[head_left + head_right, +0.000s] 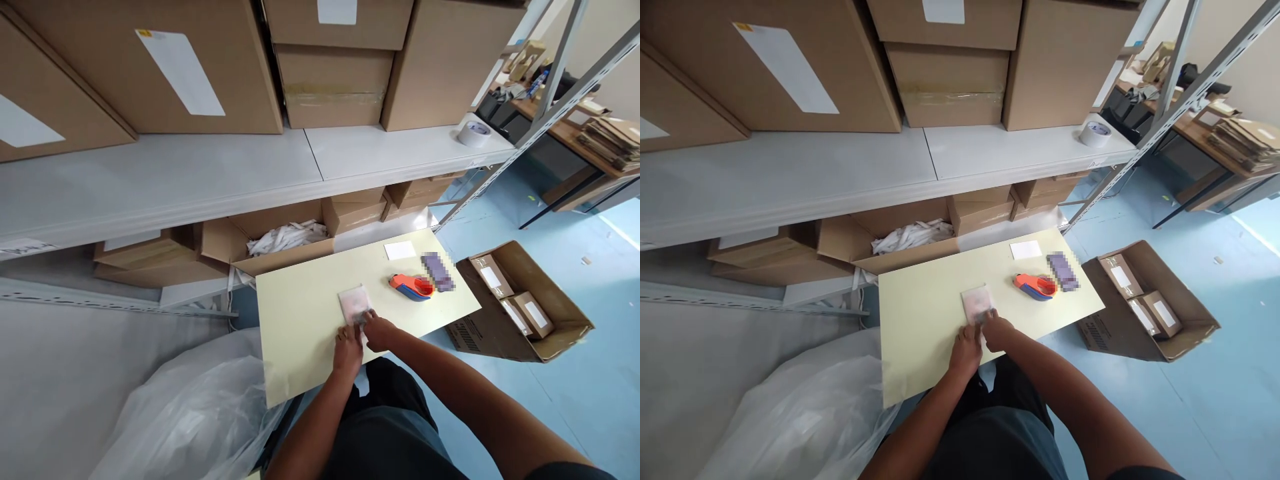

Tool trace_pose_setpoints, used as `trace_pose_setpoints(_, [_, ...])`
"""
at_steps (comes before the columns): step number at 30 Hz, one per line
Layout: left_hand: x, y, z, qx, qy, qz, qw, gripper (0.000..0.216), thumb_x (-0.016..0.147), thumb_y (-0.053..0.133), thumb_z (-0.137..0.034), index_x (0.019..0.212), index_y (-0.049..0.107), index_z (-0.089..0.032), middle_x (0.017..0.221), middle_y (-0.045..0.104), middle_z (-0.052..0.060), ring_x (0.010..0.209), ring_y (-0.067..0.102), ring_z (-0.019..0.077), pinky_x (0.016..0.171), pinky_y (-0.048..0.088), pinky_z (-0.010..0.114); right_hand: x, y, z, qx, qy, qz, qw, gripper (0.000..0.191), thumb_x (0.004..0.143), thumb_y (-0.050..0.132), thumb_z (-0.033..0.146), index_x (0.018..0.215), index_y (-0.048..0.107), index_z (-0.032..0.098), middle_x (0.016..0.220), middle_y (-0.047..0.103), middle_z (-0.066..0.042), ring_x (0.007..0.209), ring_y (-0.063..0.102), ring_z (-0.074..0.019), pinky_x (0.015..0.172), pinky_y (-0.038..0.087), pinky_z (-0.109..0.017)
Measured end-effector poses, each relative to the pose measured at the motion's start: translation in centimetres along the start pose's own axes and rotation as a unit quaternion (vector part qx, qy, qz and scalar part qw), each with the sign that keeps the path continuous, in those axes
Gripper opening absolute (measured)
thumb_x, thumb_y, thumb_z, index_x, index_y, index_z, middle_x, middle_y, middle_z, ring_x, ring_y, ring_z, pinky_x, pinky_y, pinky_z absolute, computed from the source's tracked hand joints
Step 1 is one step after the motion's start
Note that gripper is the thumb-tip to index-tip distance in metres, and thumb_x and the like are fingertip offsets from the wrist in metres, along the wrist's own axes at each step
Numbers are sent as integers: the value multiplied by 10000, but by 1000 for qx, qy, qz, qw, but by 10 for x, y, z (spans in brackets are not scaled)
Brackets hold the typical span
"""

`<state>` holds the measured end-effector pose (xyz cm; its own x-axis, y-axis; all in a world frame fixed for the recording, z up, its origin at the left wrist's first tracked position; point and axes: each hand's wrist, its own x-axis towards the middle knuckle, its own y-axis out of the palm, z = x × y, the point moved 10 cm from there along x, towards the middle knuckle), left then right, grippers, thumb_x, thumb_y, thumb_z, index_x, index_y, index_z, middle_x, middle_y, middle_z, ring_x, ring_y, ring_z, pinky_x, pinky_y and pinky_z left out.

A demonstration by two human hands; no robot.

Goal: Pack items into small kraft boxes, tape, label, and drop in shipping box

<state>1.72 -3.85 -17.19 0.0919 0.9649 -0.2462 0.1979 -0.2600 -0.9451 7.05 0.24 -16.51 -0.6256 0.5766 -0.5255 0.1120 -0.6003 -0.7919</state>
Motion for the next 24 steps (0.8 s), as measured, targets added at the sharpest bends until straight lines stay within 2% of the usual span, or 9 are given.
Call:
trace_pose_setpoints(2, [-1,4,3,-19,7,1,1000,521,955,423,-91,1467,503,-139,1262,589,200,1226,543,335,971,506,444,-5,-2,5,4,-32,13,999,476,717,695,177,1172,732,40,1177,725,-229,1424,377,-414,1180,297,-566])
trace_pose_setpoints(4, [0,5,5,-29,14,1,999,523,947,441,-94,1464,500,-133,1259,585,205,1232,540,334,967,514,442,-10,-5,5,6,-42,14,999,448,730,690,185,1149,741,35,1195,717,-233,1444,354,-410,1189,294,-561])
trace_pose_setpoints(8, [1,1,4,-25,21,19,999,526,930,479,-84,1456,500,-84,1230,585,224,1201,568,335,934,533,433,-18,-14,-6,60,-2,-26,998,454,763,672,199,1182,723,32,1446,557,-247,1450,382,-361,1156,389,-456])
trace_pose_setpoints(11, [-4,-6,7,-39,22,47,998,561,918,479,-86,1479,467,-86,1283,574,228,1253,545,345,919,547,422,-22,-18,-19,135,46,-82,986,431,817,603,164,1231,715,119,1484,547,-176,1405,471,-285,1149,403,-391])
trace_pose_setpoints(13, [-9,-10,12,-74,26,58,995,603,896,498,-95,1497,443,-122,1349,556,213,1308,512,332,947,541,404,-27,-20,-35,188,115,-135,966,452,847,561,154,1281,687,153,1485,556,-144,1377,510,-256,1161,385,-370])
trace_pose_setpoints(15, [-16,-13,17,-124,35,58,990,648,872,518,-108,1510,423,-172,1420,531,177,1363,473,304,1013,510,392,-36,-16,-60,245,229,-178,925,467,869,536,167,1320,653,147,1447,589,-148,1332,556,-253,1144,395,-363])
trace_pose_setpoints(18, [-26,-11,20,-188,45,51,980,692,842,543,-138,1518,405,-188,1516,477,145,1443,395,290,1138,414,412,-40,-2,-77,299,342,-174,874,470,873,528,201,1324,635,123,1240,713,-160,1191,657,-278,1056,468,-393])
trace_pose_setpoints(21, [-26,-5,31,-234,-2,28,972,700,831,568,-176,1513,411,-171,1552,460,144,1473,364,301,1199,335,448,-17,-1,-65,314,331,-158,876,471,858,553,236,1310,641,140,1159,746,-141,1125,692,-274,996,507,-387])
trace_pose_setpoints(24, [-18,-8,69,-281,-116,-21,953,696,844,565,-190,1516,396,-134,1547,476,159,1458,398,298,1202,319,454,24,-5,-39,334,291,-151,884,498,851,567,284,1326,629,151,1204,736,-136,1114,698,-258,961,528,-365])
